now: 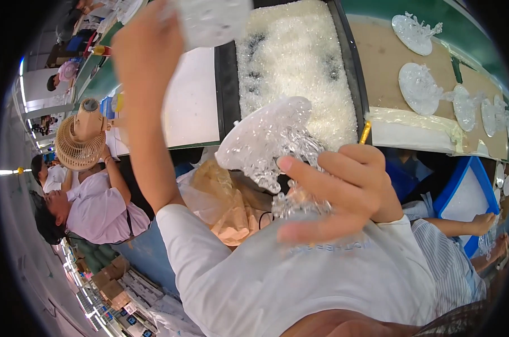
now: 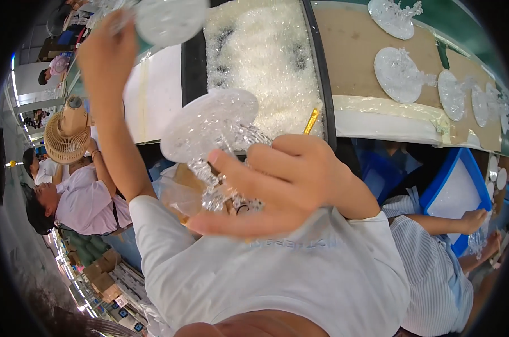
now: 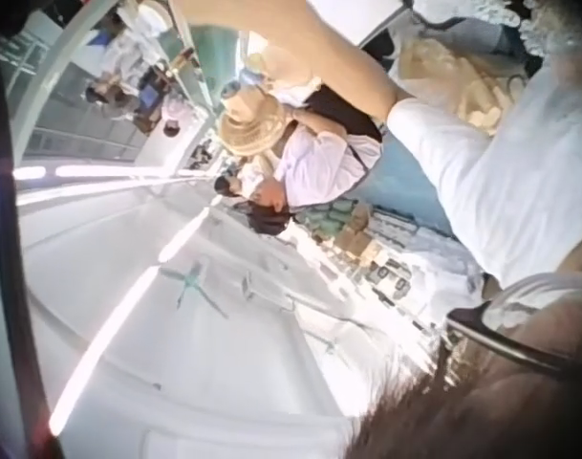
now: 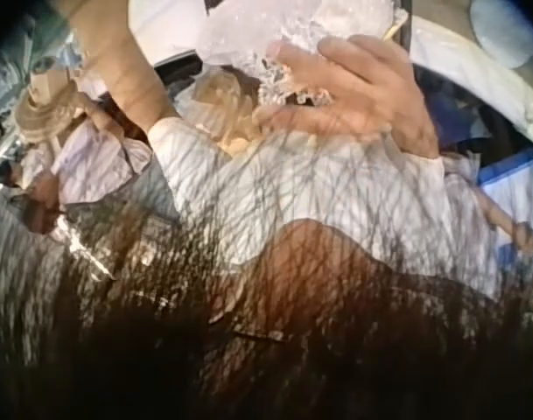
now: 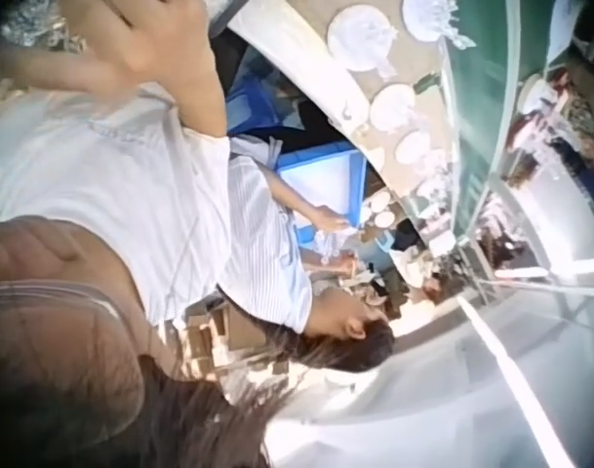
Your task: Cleaning and inspecting translucent crystal-like lamp components at a factory workbench using a small pick tool.
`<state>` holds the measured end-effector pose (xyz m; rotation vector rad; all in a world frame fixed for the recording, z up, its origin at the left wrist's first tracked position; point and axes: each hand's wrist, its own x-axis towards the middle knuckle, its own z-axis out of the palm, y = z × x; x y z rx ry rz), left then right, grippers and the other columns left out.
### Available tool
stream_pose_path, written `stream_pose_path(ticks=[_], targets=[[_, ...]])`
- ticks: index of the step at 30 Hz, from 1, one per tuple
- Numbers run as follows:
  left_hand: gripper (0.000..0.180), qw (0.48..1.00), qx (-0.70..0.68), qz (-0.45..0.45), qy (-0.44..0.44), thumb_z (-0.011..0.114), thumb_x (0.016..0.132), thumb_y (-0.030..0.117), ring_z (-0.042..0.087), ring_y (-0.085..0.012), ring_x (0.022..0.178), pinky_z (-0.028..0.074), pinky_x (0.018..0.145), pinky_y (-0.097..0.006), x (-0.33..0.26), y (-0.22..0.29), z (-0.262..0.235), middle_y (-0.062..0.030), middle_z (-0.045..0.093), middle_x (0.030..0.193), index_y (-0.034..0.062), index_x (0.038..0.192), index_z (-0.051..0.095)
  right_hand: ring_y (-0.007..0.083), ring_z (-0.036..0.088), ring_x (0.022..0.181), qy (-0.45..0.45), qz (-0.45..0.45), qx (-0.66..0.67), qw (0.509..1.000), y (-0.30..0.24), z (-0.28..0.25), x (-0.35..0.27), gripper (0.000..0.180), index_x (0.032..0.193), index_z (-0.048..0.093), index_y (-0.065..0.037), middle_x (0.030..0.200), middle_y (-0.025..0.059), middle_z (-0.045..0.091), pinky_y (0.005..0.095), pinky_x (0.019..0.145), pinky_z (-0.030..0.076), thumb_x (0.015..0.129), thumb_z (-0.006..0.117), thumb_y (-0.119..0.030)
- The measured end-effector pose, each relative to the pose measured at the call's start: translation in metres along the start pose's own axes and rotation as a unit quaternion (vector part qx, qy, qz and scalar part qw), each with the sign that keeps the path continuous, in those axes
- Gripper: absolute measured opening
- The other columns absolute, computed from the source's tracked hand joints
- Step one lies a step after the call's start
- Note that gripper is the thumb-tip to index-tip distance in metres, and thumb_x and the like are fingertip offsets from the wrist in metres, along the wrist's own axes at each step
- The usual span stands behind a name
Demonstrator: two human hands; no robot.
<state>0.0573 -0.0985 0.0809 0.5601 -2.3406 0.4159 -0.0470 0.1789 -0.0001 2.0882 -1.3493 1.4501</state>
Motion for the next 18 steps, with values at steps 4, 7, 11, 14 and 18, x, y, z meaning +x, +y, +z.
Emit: stream_pose_path(ticks=[4, 7, 11, 14, 18], targets=[[0.006, 0.99, 0.0, 0.064, -0.128, 0.053, 0.081, 0.006, 0.062, -0.0384, 0.074, 0.05, 0.067, -0.047, 0.011, 0.058, 0.072, -0.02, 0.062, 0.076, 0.0017, 0.078, 0.056, 0.0113, 0.049, 0.055, 0.008, -0.053, -0.076, 0.996, 0.01, 0.011, -0.021, 0.034, 0.101, 0.065, -0.012, 0.101, 0.0121, 0.071, 0.0208, 0.044, 0.031, 0.071, 0.072, 0.0], [0.006, 0.983, -0.012, 0.098, -0.155, 0.053, 0.081, 0.006, 0.063, -0.0371, 0.073, 0.051, 0.067, -0.046, 0.008, 0.056, 0.117, -0.0181, 0.062, 0.075, 0.0018, 0.08, 0.057, 0.0112, 0.05, 0.055, 0.025, -0.063, -0.111, 0.991, 0.018, 0.015, -0.031, 0.032, 0.097, 0.066, -0.01, 0.099, 0.0131, 0.071, 0.02, 0.043, 0.034, 0.067, 0.072, 0.002], [0.016, 0.964, -0.103, 0.106, -0.223, 0.062, 0.084, 0.012, 0.066, -0.0395, 0.076, 0.054, 0.072, -0.045, 0.022, 0.039, 0.141, -0.0211, 0.067, 0.079, 0.0053, 0.096, 0.069, 0.012, 0.051, 0.054, 0.044, -0.054, -0.103, 0.992, 0.023, 0.019, -0.038, 0.027, 0.095, 0.066, -0.007, 0.098, 0.015, 0.071, 0.0205, 0.044, 0.037, 0.07, 0.069, 0.0], [0.02, 0.941, -0.169, 0.154, -0.248, 0.067, 0.083, 0.015, 0.065, -0.0382, 0.077, 0.051, 0.072, -0.044, 0.031, 0.035, 0.14, -0.0198, 0.067, 0.078, 0.0048, 0.1, 0.069, 0.0126, 0.052, 0.054, 0.059, -0.062, -0.085, 0.993, 0.024, 0.018, -0.036, 0.024, 0.096, 0.065, -0.006, 0.098, 0.0167, 0.071, 0.0209, 0.044, 0.038, 0.072, 0.066, -0.001], [0.054, 0.939, -0.171, 0.116, -0.274, 0.072, 0.082, 0.026, 0.061, -0.0404, 0.102, 0.049, 0.089, -0.044, 0.016, 0.045, 0.117, -0.0248, 0.062, 0.109, -0.0002, 0.125, 0.053, 0.0139, 0.053, 0.054, 0.081, -0.062, -0.088, 0.991, 0.027, 0.013, -0.04, 0.024, 0.097, 0.064, -0.003, 0.097, 0.0186, 0.071, 0.0216, 0.044, 0.039, 0.072, 0.064, 0.0]])
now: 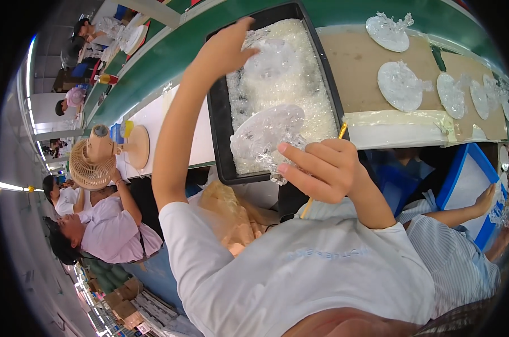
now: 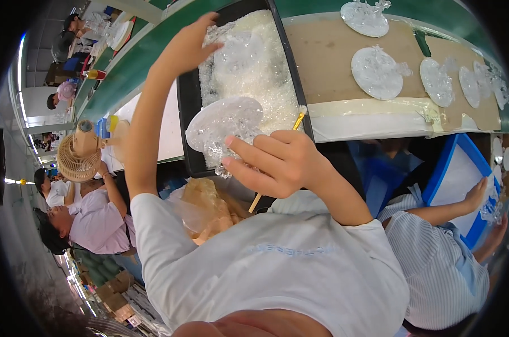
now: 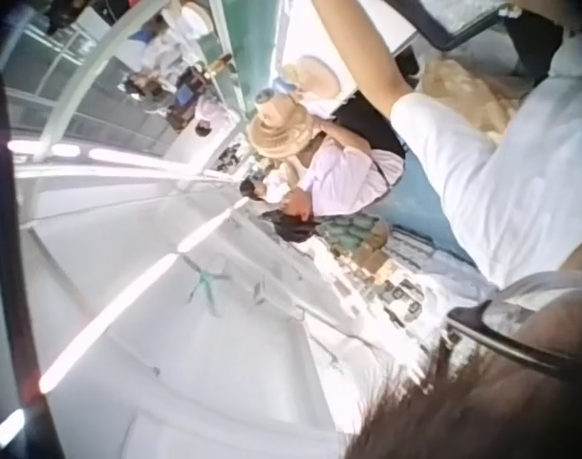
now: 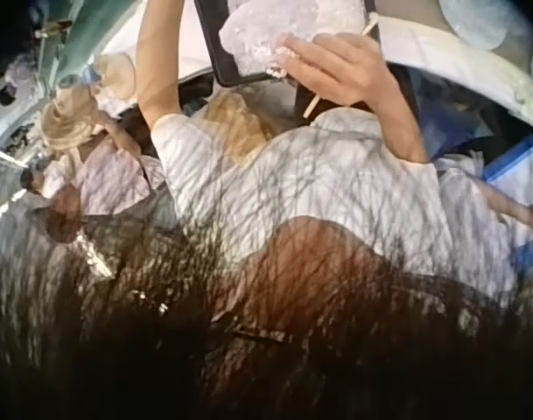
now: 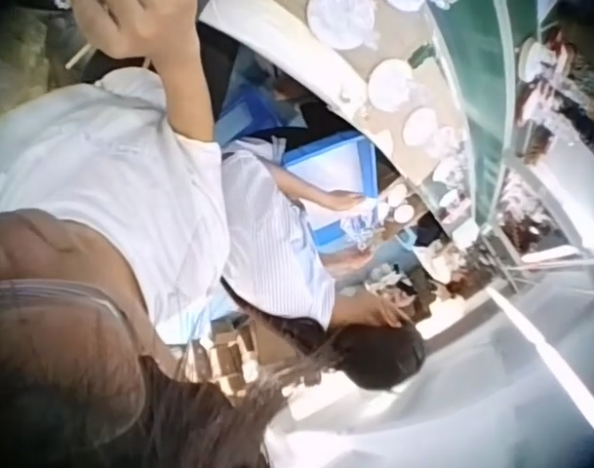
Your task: Cleaning and inspecting translucent crystal-like lamp components at a factory workbench using a small pick tool.
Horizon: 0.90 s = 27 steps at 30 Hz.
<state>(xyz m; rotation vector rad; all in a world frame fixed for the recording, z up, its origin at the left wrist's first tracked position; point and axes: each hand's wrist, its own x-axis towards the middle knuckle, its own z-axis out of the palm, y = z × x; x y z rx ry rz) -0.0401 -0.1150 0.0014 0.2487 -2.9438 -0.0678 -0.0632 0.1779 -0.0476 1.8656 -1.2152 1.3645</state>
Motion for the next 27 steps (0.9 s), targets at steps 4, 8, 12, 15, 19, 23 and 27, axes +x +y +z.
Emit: stream_pose_path(ticks=[4, 8, 12, 15, 19, 23, 27], targets=[[0.091, 0.996, 0.015, -0.08, 0.031, 0.077, 0.076, 0.036, 0.048, -0.0471, 0.119, 0.043, 0.099, -0.046, -0.072, 0.037, -0.003, -0.0319, 0.046, 0.13, -0.0116, 0.138, 0.03, 0.0151, 0.054, 0.053, 0.035, 0.021, -0.037, 0.999, -0.003, -0.002, -0.006, 0.019, 0.095, 0.062, -0.001, 0.098, 0.0206, 0.071, 0.0226, 0.043, 0.039, 0.075, 0.061, 0.0], [0.078, 0.997, -0.065, -0.039, -0.025, 0.077, 0.073, 0.034, 0.047, -0.0457, 0.118, 0.043, 0.097, -0.048, -0.119, 0.05, 0.016, -0.0289, 0.047, 0.13, -0.0061, 0.132, 0.044, 0.0176, 0.058, 0.052, 0.134, 0.067, -0.054, 0.987, -0.003, -0.003, -0.01, 0.016, 0.095, 0.057, 0.001, 0.096, 0.0236, 0.07, 0.0254, 0.043, 0.042, 0.079, 0.058, -0.001], [0.053, 0.981, -0.116, 0.115, -0.105, 0.075, 0.072, 0.031, 0.047, -0.0416, 0.111, 0.045, 0.089, -0.048, -0.116, 0.084, 0.029, -0.0216, 0.05, 0.126, 0.0056, 0.116, 0.062, 0.0188, 0.06, 0.052, 0.138, 0.07, -0.054, 0.987, -0.001, -0.007, -0.014, 0.02, 0.098, 0.055, 0.001, 0.097, 0.0246, 0.07, 0.0267, 0.043, 0.045, 0.078, 0.059, 0.001], [0.048, 0.984, -0.101, 0.115, -0.088, 0.073, 0.074, 0.029, 0.048, -0.0382, 0.103, 0.046, 0.079, -0.049, -0.122, 0.07, 0.059, -0.0198, 0.051, 0.122, 0.0075, 0.115, 0.061, 0.0178, 0.059, 0.052, 0.132, 0.052, -0.04, 0.989, -0.005, -0.007, -0.014, 0.022, 0.098, 0.056, 0.0, 0.098, 0.0237, 0.07, 0.0258, 0.043, 0.044, 0.077, 0.06, 0.002], [0.056, 0.987, -0.077, -0.053, -0.131, 0.072, 0.074, 0.023, 0.047, -0.0382, 0.108, 0.047, 0.079, -0.05, -0.103, 0.054, 0.067, -0.0198, 0.048, 0.125, 0.0085, 0.125, 0.052, 0.0157, 0.056, 0.051, 0.128, 0.047, -0.034, 0.99, -0.005, -0.006, -0.015, 0.024, 0.099, 0.056, -0.001, 0.098, 0.0209, 0.071, 0.0234, 0.043, 0.04, 0.076, 0.062, 0.002], [0.064, 0.994, 0.106, -0.015, 0.022, 0.076, 0.07, 0.021, 0.044, -0.0423, 0.115, 0.045, 0.088, -0.049, -0.066, 0.068, 0.02, -0.021, 0.041, 0.132, 0.0104, 0.128, 0.05, 0.0144, 0.053, 0.05, 0.14, 0.045, -0.039, 0.988, -0.007, -0.004, -0.014, 0.025, 0.1, 0.057, -0.001, 0.098, 0.0193, 0.071, 0.0225, 0.043, 0.037, 0.076, 0.062, 0.002], [0.076, 0.984, 0.175, 0.002, 0.016, 0.078, 0.071, 0.026, 0.037, -0.0442, 0.122, 0.038, 0.1, -0.047, -0.083, 0.068, 0.024, -0.0232, 0.037, 0.134, 0.0098, 0.136, 0.044, 0.0132, 0.052, 0.05, 0.148, 0.04, -0.044, 0.987, -0.006, -0.004, -0.015, 0.024, 0.099, 0.058, -0.001, 0.099, 0.0187, 0.071, 0.0221, 0.043, 0.037, 0.076, 0.063, 0.002]])
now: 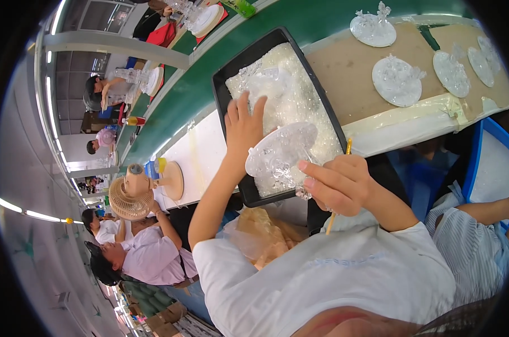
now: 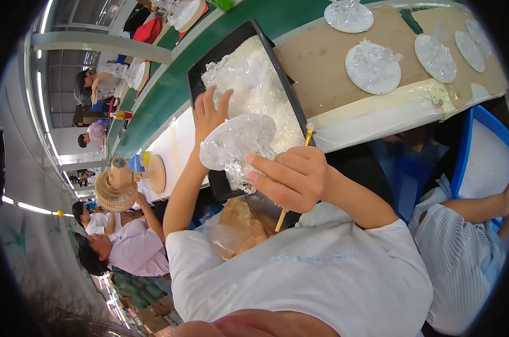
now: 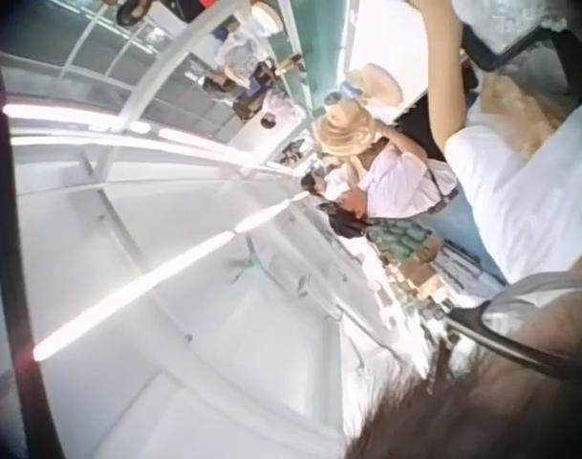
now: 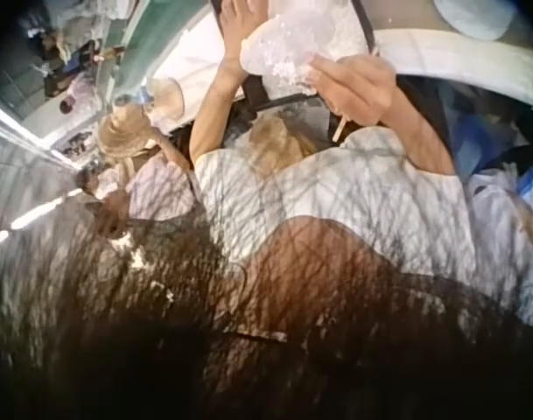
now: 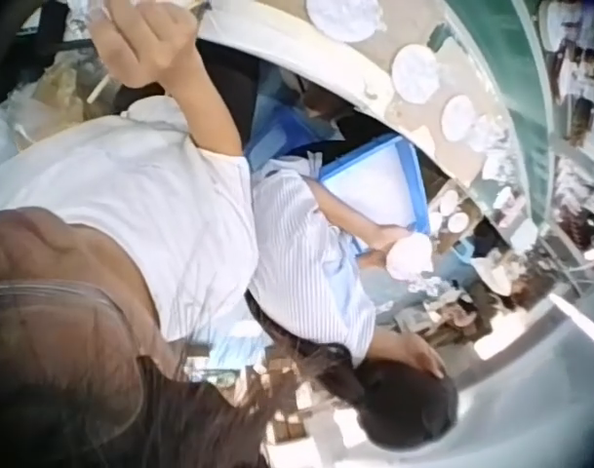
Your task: Cleaning and inspecting translucent crystal-like lamp components at a factory workbench using a small pick tool.
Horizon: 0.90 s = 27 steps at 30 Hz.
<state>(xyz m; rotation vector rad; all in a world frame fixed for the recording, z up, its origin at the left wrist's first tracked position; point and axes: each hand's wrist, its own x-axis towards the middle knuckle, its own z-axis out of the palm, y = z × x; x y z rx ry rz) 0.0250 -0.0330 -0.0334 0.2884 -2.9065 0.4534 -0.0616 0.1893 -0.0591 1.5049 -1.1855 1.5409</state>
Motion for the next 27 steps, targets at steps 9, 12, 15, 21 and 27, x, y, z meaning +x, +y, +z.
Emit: stream_pose_path(ticks=[9, 12, 15, 21, 27], targets=[[0.072, 0.974, -0.21, -0.069, 0.047, 0.074, 0.076, 0.019, 0.042, -0.0458, 0.117, 0.036, 0.103, -0.047, 0.018, -0.019, 0.004, -0.0271, 0.04, 0.126, -0.0028, 0.134, 0.038, 0.0128, 0.052, 0.05, -0.008, -0.01, 0.013, 1.0, 0.0, 0.002, 0.0, 0.024, 0.097, 0.058, -0.001, 0.099, 0.0196, 0.071, 0.0221, 0.043, 0.036, 0.074, 0.066, 0.002], [0.063, 0.966, -0.209, -0.08, 0.125, 0.072, 0.077, 0.017, 0.053, -0.041, 0.107, 0.043, 0.095, -0.043, 0.059, -0.049, 0.0, -0.0261, 0.054, 0.117, -0.0011, 0.13, 0.044, 0.013, 0.052, 0.05, -0.014, -0.022, 0.026, 0.999, -0.002, 0.005, 0.003, 0.023, 0.095, 0.058, -0.001, 0.099, 0.0202, 0.071, 0.0222, 0.043, 0.036, 0.074, 0.066, 0.002], [0.045, 0.953, -0.294, -0.068, -0.037, 0.071, 0.079, 0.013, 0.063, -0.0355, 0.089, 0.05, 0.082, -0.042, 0.093, -0.072, 0.007, -0.023, 0.066, 0.1, 0.0011, 0.12, 0.056, 0.0127, 0.051, 0.05, -0.026, -0.03, 0.029, 0.999, -0.003, 0.005, 0.003, 0.022, 0.094, 0.059, -0.001, 0.098, 0.0205, 0.071, 0.0218, 0.043, 0.035, 0.074, 0.066, 0.002], [0.023, 0.938, -0.279, 0.091, -0.183, 0.066, 0.084, 0.004, 0.069, -0.0268, 0.087, 0.053, 0.077, -0.034, 0.131, -0.083, -0.006, -0.0135, 0.071, 0.093, 0.0017, 0.107, 0.066, 0.0108, 0.051, 0.051, -0.086, -0.057, 0.048, 0.994, -0.003, 0.004, 0.005, 0.019, 0.094, 0.06, -0.001, 0.097, 0.0196, 0.07, 0.0206, 0.042, 0.034, 0.076, 0.066, -0.003], [0.033, 0.876, -0.28, 0.268, -0.288, 0.066, 0.081, 0.001, 0.065, -0.0277, 0.101, 0.049, 0.091, -0.036, 0.142, -0.068, -0.008, -0.0103, 0.069, 0.105, 0.0048, 0.114, 0.064, 0.0101, 0.051, 0.053, -0.097, -0.073, 0.057, 0.991, -0.007, 0.012, 0.0, 0.02, 0.096, 0.06, 0.0, 0.096, 0.0188, 0.07, 0.0205, 0.043, 0.034, 0.078, 0.068, -0.006]])
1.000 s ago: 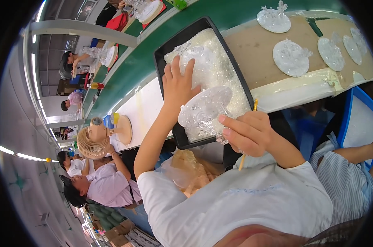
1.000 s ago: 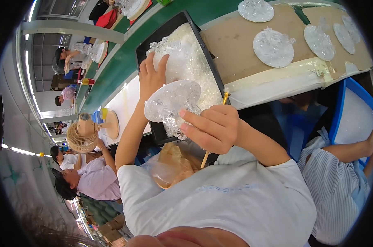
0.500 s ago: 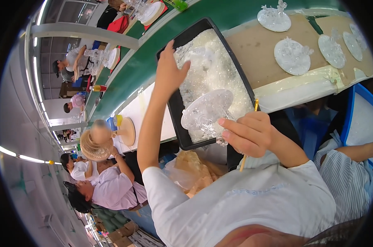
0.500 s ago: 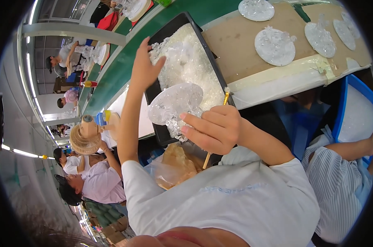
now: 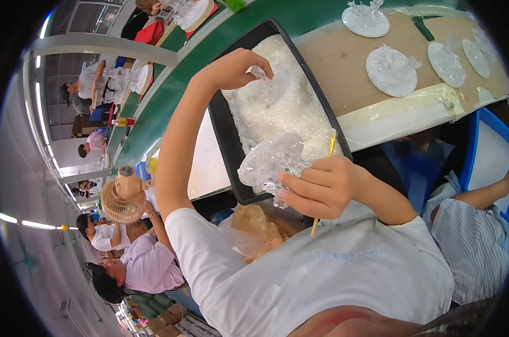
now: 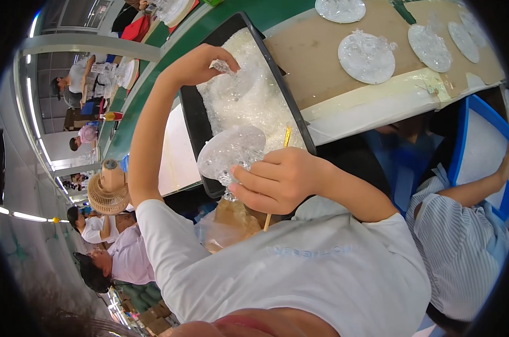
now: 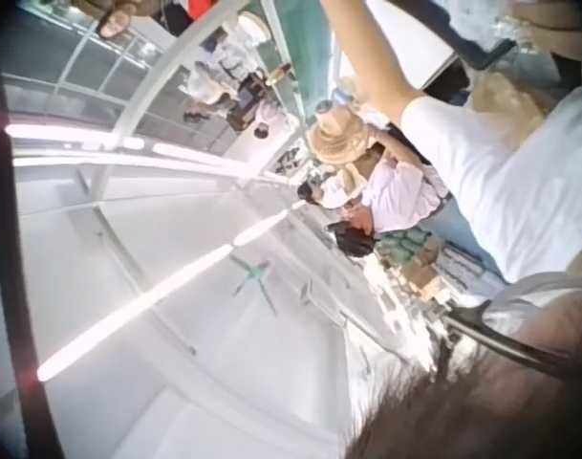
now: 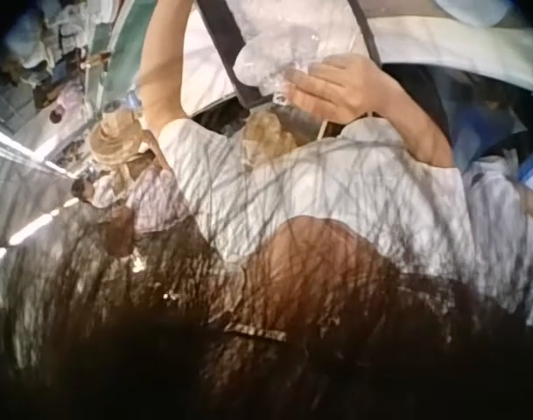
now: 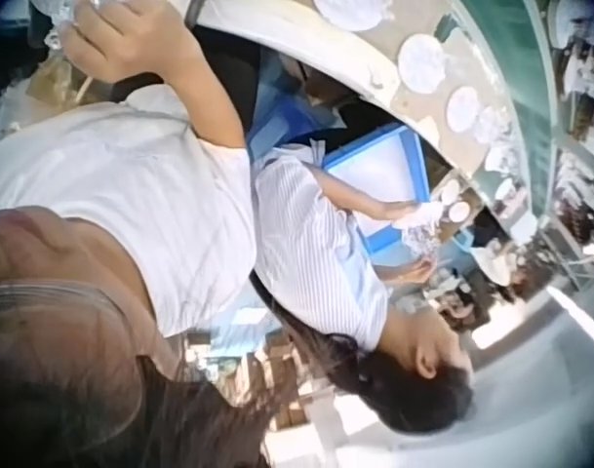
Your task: Cleaning and inspecting translucent crystal-like lamp components at a factory workbench using a small pick tool.
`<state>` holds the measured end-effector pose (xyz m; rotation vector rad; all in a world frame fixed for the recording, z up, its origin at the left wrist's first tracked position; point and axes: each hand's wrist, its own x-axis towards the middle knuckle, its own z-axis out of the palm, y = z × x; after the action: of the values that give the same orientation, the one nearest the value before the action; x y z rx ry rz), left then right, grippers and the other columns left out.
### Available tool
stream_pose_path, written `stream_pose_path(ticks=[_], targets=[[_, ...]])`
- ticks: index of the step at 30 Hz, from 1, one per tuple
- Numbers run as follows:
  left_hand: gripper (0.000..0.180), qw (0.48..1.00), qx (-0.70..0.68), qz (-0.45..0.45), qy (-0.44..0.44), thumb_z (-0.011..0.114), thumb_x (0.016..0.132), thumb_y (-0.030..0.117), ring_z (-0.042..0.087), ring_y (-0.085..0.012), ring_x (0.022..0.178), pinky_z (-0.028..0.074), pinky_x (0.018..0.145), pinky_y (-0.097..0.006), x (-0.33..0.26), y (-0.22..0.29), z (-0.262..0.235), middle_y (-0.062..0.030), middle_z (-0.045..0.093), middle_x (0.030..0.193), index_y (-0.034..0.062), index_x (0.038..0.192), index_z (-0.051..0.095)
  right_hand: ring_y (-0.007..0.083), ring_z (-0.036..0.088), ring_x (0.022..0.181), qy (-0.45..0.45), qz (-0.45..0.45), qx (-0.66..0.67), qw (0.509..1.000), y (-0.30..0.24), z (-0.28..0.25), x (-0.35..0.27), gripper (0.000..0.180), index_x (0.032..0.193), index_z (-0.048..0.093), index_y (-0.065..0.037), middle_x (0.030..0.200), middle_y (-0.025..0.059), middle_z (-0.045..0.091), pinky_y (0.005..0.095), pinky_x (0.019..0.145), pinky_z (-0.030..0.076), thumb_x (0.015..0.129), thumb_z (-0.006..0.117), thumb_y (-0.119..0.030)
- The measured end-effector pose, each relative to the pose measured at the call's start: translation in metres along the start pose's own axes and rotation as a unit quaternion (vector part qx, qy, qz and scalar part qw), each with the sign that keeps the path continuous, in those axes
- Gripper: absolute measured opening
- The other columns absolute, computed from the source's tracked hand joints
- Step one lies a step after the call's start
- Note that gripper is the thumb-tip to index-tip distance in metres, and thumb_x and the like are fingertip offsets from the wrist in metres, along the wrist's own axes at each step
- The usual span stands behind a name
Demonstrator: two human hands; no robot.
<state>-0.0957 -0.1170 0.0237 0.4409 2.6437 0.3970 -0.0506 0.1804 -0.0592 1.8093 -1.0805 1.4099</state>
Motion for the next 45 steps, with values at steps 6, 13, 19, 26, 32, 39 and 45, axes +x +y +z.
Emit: stream_pose_path(ticks=[6, 13, 19, 26, 32, 39, 45], targets=[[0.06, 0.945, -0.046, -0.16, 0.283, 0.071, 0.081, 0.022, 0.062, -0.0303, 0.11, 0.048, 0.095, -0.037, -0.035, 0.054, 0.047, -0.0184, 0.059, 0.127, 0.0046, 0.134, 0.048, 0.0099, 0.055, 0.056, 0.002, 0.002, -0.028, 1.0, 0.003, -0.007, 0.002, 0.014, 0.09, 0.064, -0.002, 0.09, 0.0134, 0.069, 0.0195, 0.045, 0.038, 0.079, 0.066, -0.01], [0.052, 0.888, 0.037, -0.278, 0.365, 0.069, 0.082, 0.041, 0.065, -0.0446, 0.076, 0.052, 0.069, -0.046, -0.004, 0.076, 0.072, -0.0282, 0.064, 0.074, -0.0094, 0.09, 0.061, 0.0088, 0.048, 0.051, 0.015, -0.016, 0.01, 1.0, -0.001, 0.001, -0.003, 0.022, 0.098, 0.06, 0.0, 0.095, 0.0176, 0.07, 0.0204, 0.042, 0.033, 0.078, 0.068, -0.005], [0.032, 0.924, -0.014, -0.237, 0.299, 0.068, 0.081, 0.025, 0.063, -0.0419, 0.074, 0.05, 0.068, -0.046, -0.018, 0.052, 0.069, -0.0254, 0.064, 0.079, -0.0041, 0.093, 0.063, 0.0099, 0.049, 0.051, 0.009, 0.011, 0.003, 1.0, 0.002, 0.0, -0.002, 0.022, 0.098, 0.062, 0.0, 0.095, 0.0169, 0.07, 0.0208, 0.042, 0.035, 0.077, 0.068, -0.005], [0.034, 0.853, 0.012, -0.204, 0.48, 0.072, 0.084, 0.027, 0.063, -0.0281, 0.07, 0.047, 0.063, -0.038, -0.055, 0.068, 0.074, -0.0158, 0.07, 0.094, -0.001, 0.103, 0.069, 0.0163, 0.051, 0.052, -0.002, 0.139, -0.041, 0.989, 0.019, -0.001, 0.01, 0.028, 0.094, 0.069, -0.002, 0.096, 0.0103, 0.072, 0.0236, 0.044, 0.042, 0.066, 0.068, -0.002], [0.038, 0.78, -0.23, -0.413, 0.41, 0.071, 0.087, 0.035, 0.056, -0.0141, 0.055, 0.041, 0.052, -0.03, -0.076, 0.116, 0.082, -0.0077, 0.065, 0.066, -0.0028, 0.081, 0.071, 0.0165, 0.05, 0.055, -0.001, 0.105, -0.041, 0.994, 0.017, -0.001, 0.014, 0.029, 0.091, 0.072, -0.008, 0.1, 0.0088, 0.072, 0.024, 0.045, 0.042, 0.063, 0.071, -0.003], [0.052, 0.739, -0.213, -0.424, 0.478, 0.063, 0.092, 0.044, 0.049, -0.012, 0.046, 0.037, 0.047, -0.027, -0.098, 0.129, 0.086, -0.0027, 0.049, 0.045, -0.0015, 0.068, 0.067, 0.0171, 0.048, 0.059, -0.042, 0.102, -0.056, 0.992, 0.012, -0.001, 0.012, 0.032, 0.091, 0.072, -0.01, 0.101, 0.0074, 0.072, 0.0236, 0.047, 0.041, 0.061, 0.073, -0.001], [0.036, 0.737, -0.279, -0.315, 0.529, 0.056, 0.096, 0.034, 0.056, -0.0132, 0.065, 0.044, 0.06, -0.029, -0.099, 0.135, 0.102, -0.0057, 0.063, 0.07, 0.0003, 0.094, 0.069, 0.0172, 0.047, 0.059, -0.048, 0.094, -0.08, 0.991, 0.012, -0.001, 0.012, 0.032, 0.093, 0.071, -0.012, 0.101, 0.0067, 0.073, 0.0231, 0.047, 0.04, 0.064, 0.072, 0.001]])
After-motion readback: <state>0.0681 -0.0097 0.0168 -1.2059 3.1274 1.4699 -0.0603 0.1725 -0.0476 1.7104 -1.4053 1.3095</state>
